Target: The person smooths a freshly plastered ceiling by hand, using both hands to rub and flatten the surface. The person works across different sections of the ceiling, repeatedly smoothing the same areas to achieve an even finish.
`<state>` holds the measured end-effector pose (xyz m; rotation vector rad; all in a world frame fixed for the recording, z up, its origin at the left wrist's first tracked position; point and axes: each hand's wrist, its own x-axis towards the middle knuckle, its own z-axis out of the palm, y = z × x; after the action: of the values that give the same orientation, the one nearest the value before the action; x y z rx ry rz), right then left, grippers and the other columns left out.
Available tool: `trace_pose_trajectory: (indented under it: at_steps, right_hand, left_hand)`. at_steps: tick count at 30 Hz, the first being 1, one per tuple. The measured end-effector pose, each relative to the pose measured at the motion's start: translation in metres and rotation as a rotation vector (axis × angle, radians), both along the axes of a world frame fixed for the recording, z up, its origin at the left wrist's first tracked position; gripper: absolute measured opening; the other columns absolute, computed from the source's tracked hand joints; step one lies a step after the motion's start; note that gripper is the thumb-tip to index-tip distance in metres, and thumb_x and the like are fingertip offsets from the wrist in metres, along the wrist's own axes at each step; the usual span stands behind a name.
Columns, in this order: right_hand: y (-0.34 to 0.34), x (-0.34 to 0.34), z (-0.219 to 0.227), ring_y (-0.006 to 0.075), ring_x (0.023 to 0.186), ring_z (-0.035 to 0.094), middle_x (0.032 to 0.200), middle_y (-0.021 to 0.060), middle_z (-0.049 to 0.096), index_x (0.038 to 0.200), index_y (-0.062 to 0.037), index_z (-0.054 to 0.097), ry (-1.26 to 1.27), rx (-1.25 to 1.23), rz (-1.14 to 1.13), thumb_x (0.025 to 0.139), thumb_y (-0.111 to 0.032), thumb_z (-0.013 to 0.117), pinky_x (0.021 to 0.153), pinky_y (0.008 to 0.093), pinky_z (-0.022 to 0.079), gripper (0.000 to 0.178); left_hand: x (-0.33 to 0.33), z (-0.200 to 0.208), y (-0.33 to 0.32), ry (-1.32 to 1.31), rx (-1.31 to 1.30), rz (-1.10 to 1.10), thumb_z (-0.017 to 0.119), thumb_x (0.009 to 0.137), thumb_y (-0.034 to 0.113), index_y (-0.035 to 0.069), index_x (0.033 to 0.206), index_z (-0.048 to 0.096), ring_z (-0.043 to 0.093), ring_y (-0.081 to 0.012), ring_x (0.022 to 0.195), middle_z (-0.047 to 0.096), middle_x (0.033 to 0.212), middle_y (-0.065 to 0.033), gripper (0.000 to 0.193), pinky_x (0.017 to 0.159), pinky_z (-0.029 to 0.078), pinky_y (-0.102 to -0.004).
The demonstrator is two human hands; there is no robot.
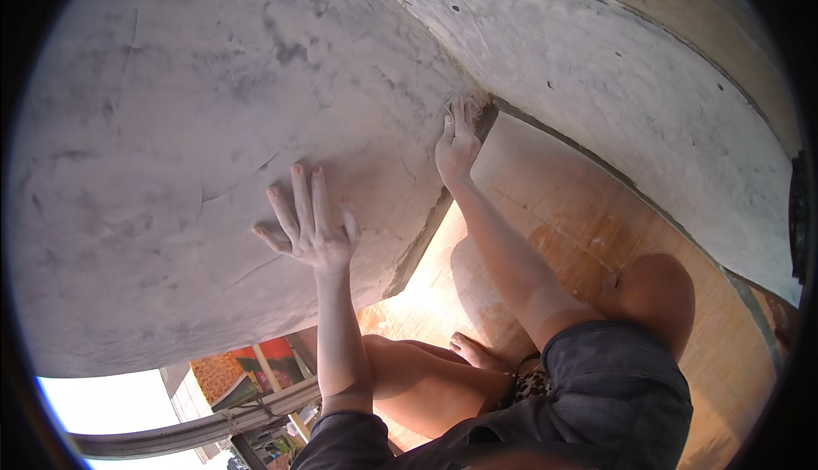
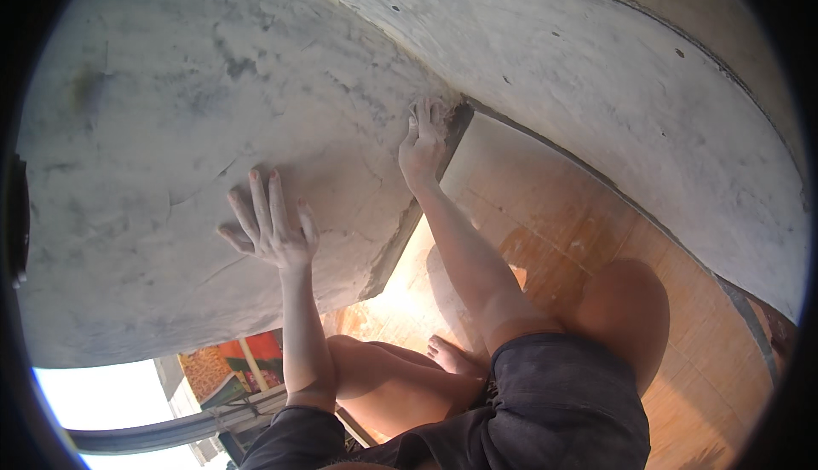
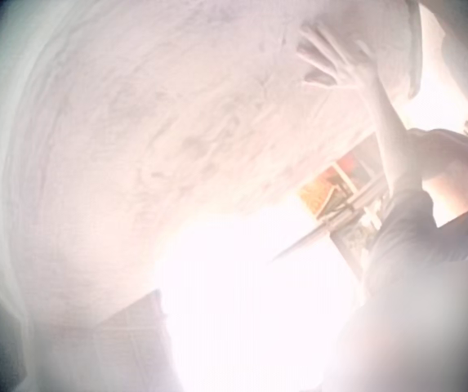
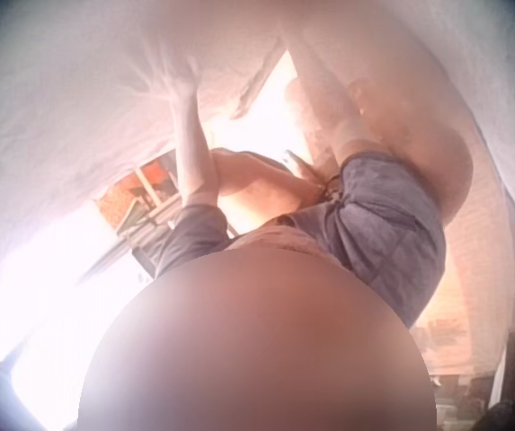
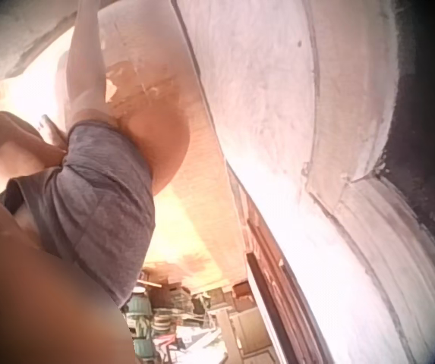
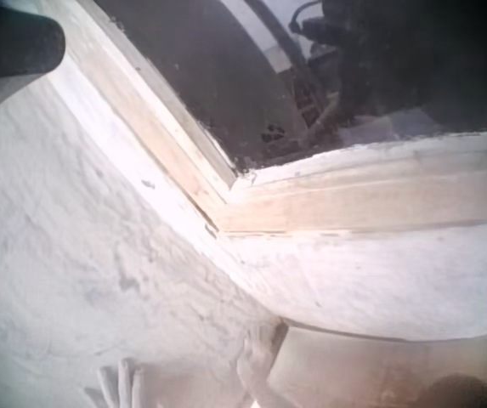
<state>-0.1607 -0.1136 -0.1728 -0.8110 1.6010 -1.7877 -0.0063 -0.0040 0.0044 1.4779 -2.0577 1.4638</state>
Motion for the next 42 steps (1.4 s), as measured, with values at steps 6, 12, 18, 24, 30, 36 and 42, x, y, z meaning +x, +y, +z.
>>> trace_pose_trajectory:
  at_steps: [6, 12, 18, 24, 30, 36, 42]
  right_hand:
    - [-0.051, 0.002, 0.064, 0.0419, 0.138, 0.05, 0.137, 0.0184, 0.064, 0.131, 0.0002, 0.066, 0.271, -0.6, -0.12, 0.103, -0.007, 0.051, 0.113, 0.0468, 0.043, 0.033]
    - [0.0, -0.001, -0.015, 0.039, 0.138, 0.051, 0.139, 0.0188, 0.063, 0.127, 0.0011, 0.068, 0.136, -0.193, -0.127, 0.103, -0.01, 0.053, 0.112, 0.0464, 0.045, 0.031]
    - [-0.042, -0.003, 0.05, 0.039, 0.134, 0.055, 0.135, 0.0186, 0.065, 0.129, -0.0007, 0.067, 0.31, -0.375, -0.206, 0.098, -0.003, 0.057, 0.114, 0.0467, 0.043, 0.033]
    - [-0.018, -0.011, 0.003, 0.035, 0.138, 0.051, 0.14, 0.0177, 0.062, 0.129, 0.0, 0.067, 0.29, -0.35, -0.145, 0.101, -0.008, 0.054, 0.113, 0.0445, 0.045, 0.032]
    - [-0.017, -0.007, 0.021, 0.0326, 0.14, 0.05, 0.14, 0.0172, 0.062, 0.135, -0.0009, 0.064, 0.097, -0.119, -0.103, 0.101, -0.007, 0.056, 0.114, 0.0401, 0.044, 0.035]
    - [-0.05, 0.001, 0.098, 0.0381, 0.138, 0.051, 0.135, 0.0207, 0.064, 0.129, 0.0008, 0.067, 0.225, -0.637, -0.104, 0.102, -0.008, 0.054, 0.115, 0.0456, 0.043, 0.031]
    - [-0.001, 0.0, 0.004, 0.039, 0.137, 0.051, 0.134, 0.0215, 0.065, 0.126, 0.0036, 0.068, 0.031, -0.243, -0.12, 0.102, -0.007, 0.054, 0.111, 0.0454, 0.046, 0.029]
  left_hand:
    - [0.0, 0.0, 0.002, -0.019, 0.038, 0.05, 0.051, 0.095, 0.041, 0.019, 0.136, 0.067, 0.032, -0.0313, 0.153, 0.057, 0.151, -0.0011, 0.049, 0.125, -0.005, -0.0582]
    - [0.001, -0.001, 0.0, -0.007, 0.015, 0.008, 0.052, 0.093, 0.04, 0.019, 0.136, 0.067, 0.032, -0.0319, 0.153, 0.056, 0.151, -0.0013, 0.05, 0.124, -0.006, -0.0581]
    - [0.002, -0.004, 0.002, -0.005, 0.011, 0.04, 0.048, 0.096, 0.044, 0.02, 0.134, 0.068, 0.032, -0.0306, 0.153, 0.057, 0.15, -0.0001, 0.049, 0.125, -0.005, -0.0574]
    - [0.0, -0.003, 0.0, -0.023, -0.022, 0.049, 0.044, 0.099, 0.047, 0.022, 0.13, 0.07, 0.034, -0.0273, 0.152, 0.059, 0.148, 0.0031, 0.048, 0.127, -0.004, -0.0566]
    - [-0.001, -0.003, 0.0, -0.013, -0.029, 0.04, 0.045, 0.099, 0.046, 0.022, 0.131, 0.07, 0.033, -0.0281, 0.152, 0.058, 0.148, 0.0029, 0.047, 0.127, -0.004, -0.0558]
    - [-0.001, -0.001, 0.003, -0.024, 0.017, 0.055, 0.047, 0.097, 0.042, 0.021, 0.134, 0.068, 0.032, -0.0294, 0.153, 0.058, 0.15, 0.0017, 0.048, 0.126, -0.004, -0.0562]
    - [0.001, -0.002, -0.001, -0.029, -0.02, 0.033, 0.043, 0.098, 0.046, 0.024, 0.133, 0.068, 0.032, -0.0258, 0.153, 0.058, 0.149, 0.0043, 0.049, 0.127, -0.003, -0.0553]
